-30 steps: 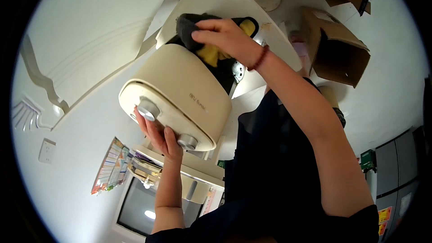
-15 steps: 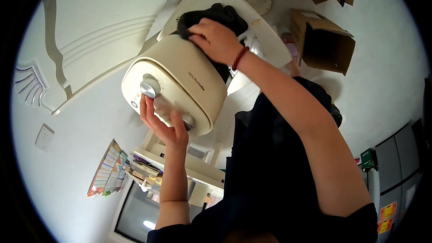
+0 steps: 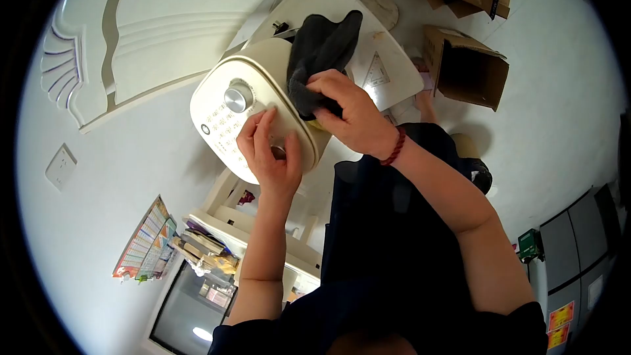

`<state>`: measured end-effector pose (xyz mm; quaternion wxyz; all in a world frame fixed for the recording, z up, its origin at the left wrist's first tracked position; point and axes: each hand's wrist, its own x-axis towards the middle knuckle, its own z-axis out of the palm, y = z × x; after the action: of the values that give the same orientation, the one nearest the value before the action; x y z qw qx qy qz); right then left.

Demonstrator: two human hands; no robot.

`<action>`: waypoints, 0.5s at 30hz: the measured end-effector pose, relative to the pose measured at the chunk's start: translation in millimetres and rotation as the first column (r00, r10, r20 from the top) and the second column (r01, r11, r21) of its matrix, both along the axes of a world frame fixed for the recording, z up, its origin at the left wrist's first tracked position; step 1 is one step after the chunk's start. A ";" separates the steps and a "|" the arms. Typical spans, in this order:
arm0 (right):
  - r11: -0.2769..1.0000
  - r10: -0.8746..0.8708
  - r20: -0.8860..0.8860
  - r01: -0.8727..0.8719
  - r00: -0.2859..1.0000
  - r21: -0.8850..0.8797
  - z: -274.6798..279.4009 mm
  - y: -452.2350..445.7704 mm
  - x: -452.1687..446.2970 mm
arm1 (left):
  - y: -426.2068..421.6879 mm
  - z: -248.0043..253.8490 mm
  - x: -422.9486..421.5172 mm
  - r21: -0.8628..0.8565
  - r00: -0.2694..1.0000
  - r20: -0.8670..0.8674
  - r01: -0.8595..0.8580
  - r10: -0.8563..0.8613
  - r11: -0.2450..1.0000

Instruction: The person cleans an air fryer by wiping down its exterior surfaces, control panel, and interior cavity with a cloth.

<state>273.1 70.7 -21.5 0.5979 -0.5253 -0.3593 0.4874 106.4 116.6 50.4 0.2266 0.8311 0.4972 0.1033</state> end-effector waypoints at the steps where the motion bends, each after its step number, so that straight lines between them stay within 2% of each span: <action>1: 1.000 -0.012 0.062 0.011 0.998 0.022 -0.6 2.6 -2.1 | 0.4 -3.4 -0.5 0.032 1.000 0.011 0.014 -0.015 0.999; 3: 0.997 -0.041 0.185 0.029 0.982 0.069 -7.0 17.2 -4.2 | -1.9 -8.5 0.5 0.121 0.998 -0.011 0.064 -0.063 0.991; 7: 0.989 -0.098 0.253 0.067 0.962 0.129 -19.4 66.5 1.0 | -3.0 -17.4 -1.5 0.213 0.994 0.001 0.104 -0.107 0.971; 9: 0.986 -0.129 0.202 0.104 0.971 0.129 -17.2 76.7 -2.2 | -4.1 -16.7 -0.2 0.208 0.996 0.009 0.090 -0.094 0.974; 10: 0.978 -0.164 0.253 0.124 0.953 0.167 -16.8 74.2 -5.8 | -4.1 -16.9 0.4 0.205 0.996 0.014 0.085 -0.090 0.975; 15: 0.992 0.059 0.273 -0.088 0.960 0.096 9.2 21.5 -3.7 | -3.4 -21.5 -1.3 0.239 0.994 0.073 0.063 -0.083 0.969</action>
<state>269.4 92.3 -12.4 0.5521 -0.5404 -0.4822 0.4131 105.1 113.2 28.9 0.1500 0.8649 0.4408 0.1874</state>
